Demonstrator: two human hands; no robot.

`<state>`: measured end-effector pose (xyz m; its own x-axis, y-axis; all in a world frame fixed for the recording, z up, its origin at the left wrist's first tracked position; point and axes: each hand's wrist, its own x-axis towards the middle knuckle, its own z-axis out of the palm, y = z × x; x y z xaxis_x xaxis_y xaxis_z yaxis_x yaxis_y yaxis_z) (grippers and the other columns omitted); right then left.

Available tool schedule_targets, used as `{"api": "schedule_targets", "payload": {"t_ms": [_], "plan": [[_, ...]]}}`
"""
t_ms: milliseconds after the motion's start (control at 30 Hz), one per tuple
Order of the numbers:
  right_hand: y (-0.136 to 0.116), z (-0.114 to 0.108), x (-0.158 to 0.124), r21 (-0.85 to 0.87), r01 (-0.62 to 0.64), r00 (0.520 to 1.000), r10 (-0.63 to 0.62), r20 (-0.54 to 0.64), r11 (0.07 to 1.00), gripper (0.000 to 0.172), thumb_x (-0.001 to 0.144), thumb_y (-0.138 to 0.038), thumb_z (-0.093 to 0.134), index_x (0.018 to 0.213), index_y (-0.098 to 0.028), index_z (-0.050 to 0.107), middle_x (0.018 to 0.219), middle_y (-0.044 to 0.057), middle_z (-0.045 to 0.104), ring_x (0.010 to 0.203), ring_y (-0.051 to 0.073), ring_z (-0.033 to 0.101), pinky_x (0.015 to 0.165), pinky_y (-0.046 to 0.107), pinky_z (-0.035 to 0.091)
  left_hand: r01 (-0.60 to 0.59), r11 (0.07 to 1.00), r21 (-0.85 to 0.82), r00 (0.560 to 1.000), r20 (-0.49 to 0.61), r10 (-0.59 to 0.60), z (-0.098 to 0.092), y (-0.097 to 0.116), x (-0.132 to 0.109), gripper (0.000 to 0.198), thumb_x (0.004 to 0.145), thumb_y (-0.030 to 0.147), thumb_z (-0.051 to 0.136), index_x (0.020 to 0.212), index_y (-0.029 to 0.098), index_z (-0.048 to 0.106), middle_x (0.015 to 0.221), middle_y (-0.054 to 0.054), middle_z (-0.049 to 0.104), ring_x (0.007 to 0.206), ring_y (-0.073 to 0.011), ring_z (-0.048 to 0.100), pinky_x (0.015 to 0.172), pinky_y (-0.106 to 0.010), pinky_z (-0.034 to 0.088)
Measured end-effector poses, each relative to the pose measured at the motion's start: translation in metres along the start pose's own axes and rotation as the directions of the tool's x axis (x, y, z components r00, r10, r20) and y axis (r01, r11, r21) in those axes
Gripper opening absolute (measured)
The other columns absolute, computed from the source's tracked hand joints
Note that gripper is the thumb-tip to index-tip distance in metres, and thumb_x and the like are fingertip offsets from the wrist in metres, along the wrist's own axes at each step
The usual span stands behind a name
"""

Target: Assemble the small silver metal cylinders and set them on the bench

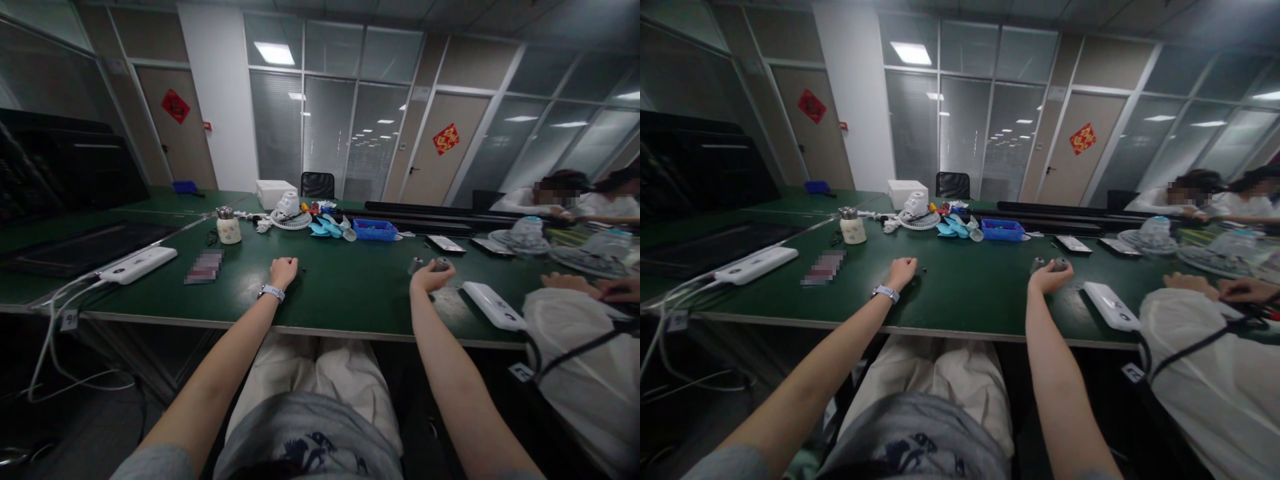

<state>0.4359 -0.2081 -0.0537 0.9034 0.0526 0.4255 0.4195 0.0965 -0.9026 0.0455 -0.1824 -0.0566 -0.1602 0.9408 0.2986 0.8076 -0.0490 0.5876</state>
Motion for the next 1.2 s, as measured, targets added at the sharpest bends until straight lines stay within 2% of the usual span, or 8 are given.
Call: {"api": "schedule_targets", "payload": {"t_ms": [300, 433, 533, 600, 733, 800, 1033, 1200], "plan": [[0.005, -0.006, 0.007, -0.331, -0.139, 0.989, 0.149, 0.004, 0.933, 0.055, 0.073, -0.004, 0.049, 0.127, -0.011, 0.036, 0.130, 0.026, 0.045, 0.126, 0.035, 0.045, 0.104, 0.052, 0.034, 0.000, 0.999, 0.042, 1.000, 0.009, 0.000, 0.001, -0.001, 0.001, 0.045, 0.088, 0.038, 0.035, 0.084, 0.017, 0.075, 0.085, -0.011, 0.071, 0.087, -0.0246, 0.059, 0.074, -0.030, 0.040], [-0.015, -0.010, -0.009, -0.322, 0.099, 0.987, -0.133, -0.085, 0.942, 0.060, 0.075, -0.013, 0.051, 0.133, -0.013, 0.033, 0.140, 0.026, 0.034, 0.135, 0.036, 0.032, 0.106, 0.057, 0.029, 0.001, 0.999, 0.043, 1.000, 0.003, -0.001, 0.002, -0.002, 0.002, 0.044, 0.088, 0.038, 0.036, 0.079, 0.018, 0.074, 0.084, -0.011, 0.071, 0.086, -0.0253, 0.059, 0.072, -0.031, 0.040], [-0.043, -0.008, -0.041, -0.228, 0.424, 0.906, -0.406, 0.121, 0.877, 0.044, 0.083, -0.018, 0.044, 0.127, -0.014, 0.044, 0.134, 0.023, 0.043, 0.131, 0.034, 0.038, 0.104, 0.057, 0.029, 0.003, 0.999, 0.036, 1.000, -0.009, -0.002, 0.002, -0.002, 0.003, 0.043, 0.088, 0.037, 0.035, 0.078, 0.019, 0.074, 0.083, -0.011, 0.071, 0.084, -0.0248, 0.059, 0.071, -0.031, 0.039], [-0.062, -0.001, -0.075, -0.019, 0.607, 0.725, -0.545, 0.421, 0.794, 0.036, 0.088, -0.022, 0.043, 0.121, -0.015, 0.052, 0.122, 0.018, 0.054, 0.118, 0.030, 0.050, 0.100, 0.051, 0.036, 0.005, 1.000, 0.025, 1.000, -0.030, -0.005, 0.002, -0.002, 0.003, 0.044, 0.089, 0.037, 0.034, 0.079, 0.019, 0.073, 0.083, -0.010, 0.071, 0.083, -0.0238, 0.059, 0.071, -0.030, 0.039], [-0.087, 0.020, -0.153, 0.322, 0.584, 0.097, -0.458, 0.884, 0.745, 0.037, 0.087, -0.045, 0.056, 0.114, -0.023, 0.065, 0.094, 0.005, 0.067, 0.084, 0.019, 0.061, 0.079, 0.031, 0.046, -0.002, 0.999, 0.034, 0.998, -0.059, 0.004, 0.002, -0.003, 0.003, 0.046, 0.090, 0.036, 0.033, 0.078, 0.018, 0.073, 0.084, -0.011, 0.072, 0.082, -0.0232, 0.059, 0.071, -0.030, 0.038], [-0.094, 0.029, -0.183, 0.286, 0.552, -0.036, -0.321, 0.946, 0.783, 0.044, 0.080, -0.056, 0.062, 0.112, -0.027, 0.069, 0.086, 0.003, 0.068, 0.079, 0.018, 0.061, 0.071, 0.028, 0.046, -0.009, 0.999, 0.039, 0.998, -0.058, 0.012, 0.003, -0.003, 0.004, 0.045, 0.090, 0.035, 0.033, 0.078, 0.018, 0.073, 0.083, -0.011, 0.072, 0.081, -0.0230, 0.060, 0.071, -0.030, 0.039], [-0.103, 0.042, -0.213, 0.145, 0.526, 0.017, -0.181, 0.983, 0.838, 0.029, 0.080, -0.052, 0.065, 0.096, -0.030, 0.076, 0.082, 0.001, 0.069, 0.073, 0.017, 0.061, 0.063, 0.026, 0.043, -0.025, 0.999, 0.031, 0.998, -0.057, 0.027, 0.004, -0.002, 0.003, 0.043, 0.090, 0.035, 0.035, 0.078, 0.019, 0.073, 0.082, -0.011, 0.072, 0.080, -0.0228, 0.061, 0.071, -0.030, 0.039], [-0.093, 0.032, -0.165, 0.213, 0.564, 0.101, -0.323, 0.941, 0.798, 0.028, 0.087, -0.045, 0.057, 0.097, -0.025, 0.075, 0.083, 0.002, 0.067, 0.071, 0.015, 0.058, 0.063, 0.025, 0.039, -0.009, 0.999, 0.036, 0.998, -0.055, 0.011, 0.003, -0.002, 0.002, 0.044, 0.091, 0.037, 0.035, 0.079, 0.019, 0.073, 0.083, -0.010, 0.072, 0.080, -0.0220, 0.060, 0.071, -0.030, 0.039]]}}
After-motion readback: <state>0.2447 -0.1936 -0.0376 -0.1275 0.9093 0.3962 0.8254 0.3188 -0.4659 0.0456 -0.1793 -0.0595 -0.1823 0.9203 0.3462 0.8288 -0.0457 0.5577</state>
